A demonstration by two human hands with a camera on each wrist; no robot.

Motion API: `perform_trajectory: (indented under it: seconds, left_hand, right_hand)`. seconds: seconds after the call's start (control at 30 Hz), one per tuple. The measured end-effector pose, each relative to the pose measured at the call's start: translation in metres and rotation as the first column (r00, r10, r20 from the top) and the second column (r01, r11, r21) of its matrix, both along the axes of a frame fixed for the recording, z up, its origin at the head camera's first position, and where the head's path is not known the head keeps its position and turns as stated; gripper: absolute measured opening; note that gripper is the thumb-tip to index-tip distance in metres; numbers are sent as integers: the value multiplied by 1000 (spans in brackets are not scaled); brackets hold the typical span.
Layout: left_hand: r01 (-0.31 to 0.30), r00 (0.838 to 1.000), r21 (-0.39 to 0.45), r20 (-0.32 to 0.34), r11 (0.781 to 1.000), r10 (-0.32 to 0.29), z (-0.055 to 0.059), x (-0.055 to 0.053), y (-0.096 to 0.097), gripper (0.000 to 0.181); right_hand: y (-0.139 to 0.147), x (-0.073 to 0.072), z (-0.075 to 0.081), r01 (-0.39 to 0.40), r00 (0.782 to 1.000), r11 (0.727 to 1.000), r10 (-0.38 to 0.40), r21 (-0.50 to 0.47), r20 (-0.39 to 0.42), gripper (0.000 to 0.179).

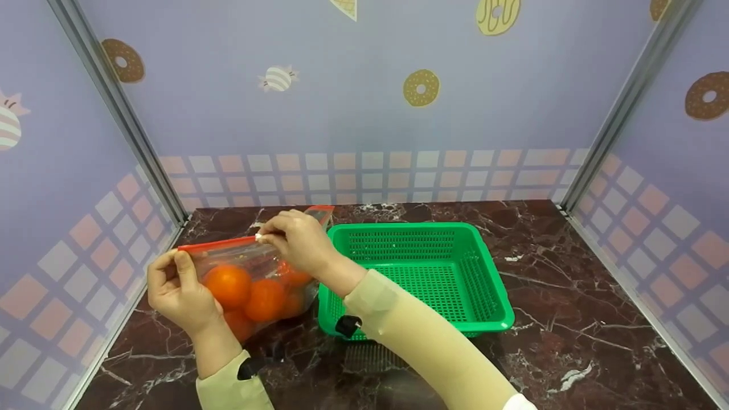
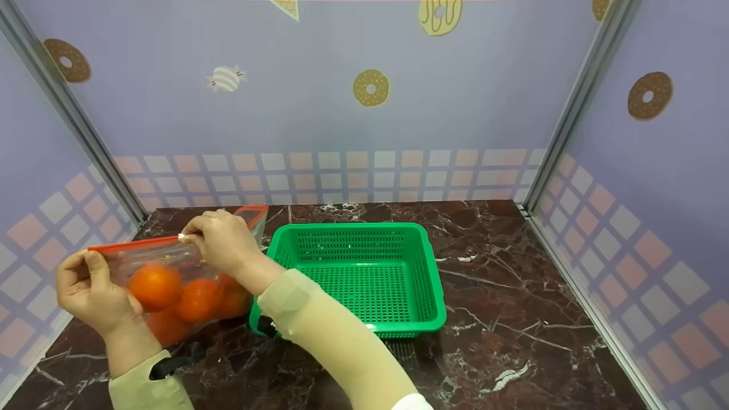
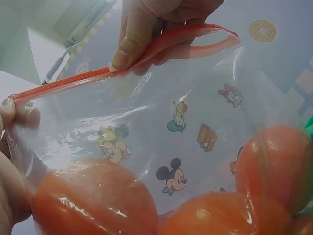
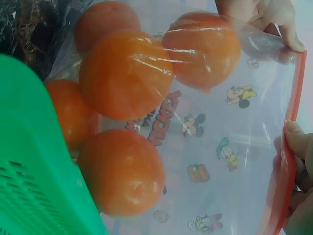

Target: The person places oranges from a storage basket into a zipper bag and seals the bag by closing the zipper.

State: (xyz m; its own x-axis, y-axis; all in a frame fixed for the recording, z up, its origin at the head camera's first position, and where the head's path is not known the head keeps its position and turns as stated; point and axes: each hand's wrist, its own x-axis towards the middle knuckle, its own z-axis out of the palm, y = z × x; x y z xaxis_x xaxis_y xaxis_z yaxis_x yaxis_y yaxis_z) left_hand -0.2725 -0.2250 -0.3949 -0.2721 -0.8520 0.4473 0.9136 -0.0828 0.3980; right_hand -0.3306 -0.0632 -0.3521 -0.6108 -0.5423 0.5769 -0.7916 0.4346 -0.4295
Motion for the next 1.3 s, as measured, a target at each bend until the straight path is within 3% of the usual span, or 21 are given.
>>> perform_trajectory:
  seconds: [0.33,0.73,1.3]
  left_hand:
    - [-5,1000,14,-7,1000,5,0,-1,-1,8]
    - [-15,1000,12,-22,1000,15,-1,-2,-4,9]
    - [-14,999,28,-32,1000,15,-2,-2,-5,9]
  right_hand:
    - [5,-2,0,21,1000,1000,-21,15,6,19]
    - [10,-9,-4,7,998,1000,-8,-13,-61,20]
    - [16,-13,-4,29,999,1000,-29,1,-21,19]
